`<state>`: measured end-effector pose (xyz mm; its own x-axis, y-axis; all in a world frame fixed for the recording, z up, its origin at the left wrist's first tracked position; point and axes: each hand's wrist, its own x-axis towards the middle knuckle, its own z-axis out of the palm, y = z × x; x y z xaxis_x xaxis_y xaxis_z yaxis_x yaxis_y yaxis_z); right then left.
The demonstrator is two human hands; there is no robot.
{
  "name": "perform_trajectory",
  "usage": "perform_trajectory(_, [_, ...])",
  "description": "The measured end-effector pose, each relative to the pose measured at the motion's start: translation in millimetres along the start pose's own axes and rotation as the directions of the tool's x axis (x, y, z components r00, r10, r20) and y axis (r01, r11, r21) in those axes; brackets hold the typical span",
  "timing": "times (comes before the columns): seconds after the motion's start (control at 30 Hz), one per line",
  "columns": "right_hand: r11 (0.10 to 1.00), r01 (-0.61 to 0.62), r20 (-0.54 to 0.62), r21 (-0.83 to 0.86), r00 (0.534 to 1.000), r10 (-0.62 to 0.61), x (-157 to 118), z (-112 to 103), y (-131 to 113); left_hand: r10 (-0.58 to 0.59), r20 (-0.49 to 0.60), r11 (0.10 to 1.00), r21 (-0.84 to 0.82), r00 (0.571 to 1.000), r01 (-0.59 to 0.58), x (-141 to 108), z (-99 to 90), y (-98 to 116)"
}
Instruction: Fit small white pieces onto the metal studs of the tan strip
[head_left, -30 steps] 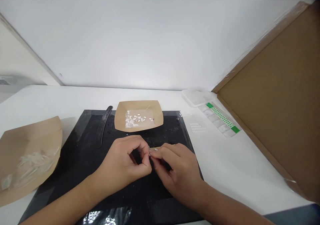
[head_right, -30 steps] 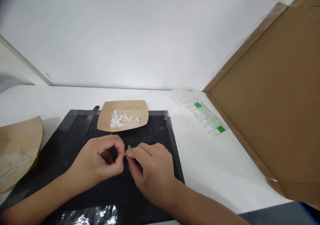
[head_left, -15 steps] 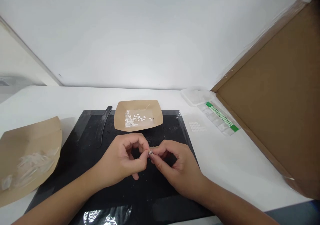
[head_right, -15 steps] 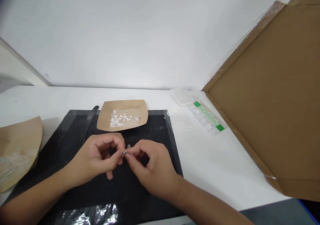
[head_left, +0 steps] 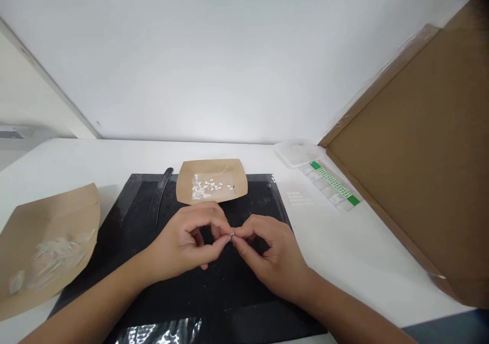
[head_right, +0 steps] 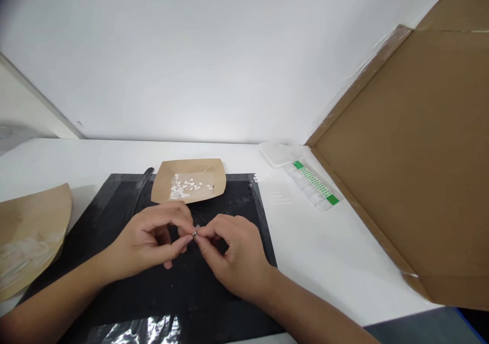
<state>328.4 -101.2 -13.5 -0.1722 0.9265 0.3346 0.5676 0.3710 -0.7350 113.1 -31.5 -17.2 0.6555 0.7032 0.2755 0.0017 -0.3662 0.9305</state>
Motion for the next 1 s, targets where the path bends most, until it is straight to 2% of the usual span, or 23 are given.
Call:
perform_trajectory(0.07, [1.0,0.016,-0.003,-0.014,1.0,-0.016,0,-1,0,0.196,-0.035,0.968,0.165,0.98,-0.188,1,-0.6,0])
perform_trajectory(0.13, [1.0,0.019,-0.004,-0.017,1.0,-0.019,0,-1,0,0.354,-0.037,0.897,0.298,0.934,-0.328,1,-0.9,-2])
perform_trajectory(0.23, [1.0,0.018,-0.001,-0.021,1.0,-0.018,0,0,2,0.447,0.026,0.807,0.419,0.894,-0.416,0,-3.0,-7])
perform_trajectory(0.37, [0.999,0.008,0.006,-0.034,1.0,-0.008,-1,3,3,0.461,0.177,0.645,0.607,0.87,-0.465,-3,-9.1,-6])
perform_trajectory(0.43, [1.0,0.003,0.011,-0.03,1.0,-0.003,-1,4,3,0.43,0.241,0.577,0.668,0.87,-0.47,-5,-11.1,0])
perform_trajectory(0.47, [1.0,0.0,0.015,-0.028,1.0,0.0,-1,4,3,0.405,0.259,0.569,0.679,0.877,-0.464,-6,-11.5,3])
perform_trajectory(0.53, [1.0,-0.003,0.02,-0.028,1.0,0.003,-1,5,2,0.308,0.239,0.626,0.678,0.921,-0.385,-8,-11.2,8])
perform_trajectory(0.6, [1.0,-0.006,0.023,-0.029,1.0,0.007,-1,6,1,0.288,0.244,0.624,0.686,0.926,-0.375,-10,-10.3,10])
perform_trajectory(0.73, [1.0,-0.03,0.04,0.004,0.999,0.03,0,6,1,0.317,0.293,0.552,0.716,0.902,-0.426,-10,-10.6,5])
perform_trajectory(0.87, [0.995,-0.033,0.132,0.091,0.991,0.021,3,1,4,0.41,0.331,0.499,0.699,0.85,-0.513,-6,-14.1,3])
perform_trajectory(1.0, [0.987,-0.045,0.241,0.154,0.97,0.007,7,-6,8,0.463,0.32,0.522,0.655,0.827,-0.546,-3,-14.6,4])
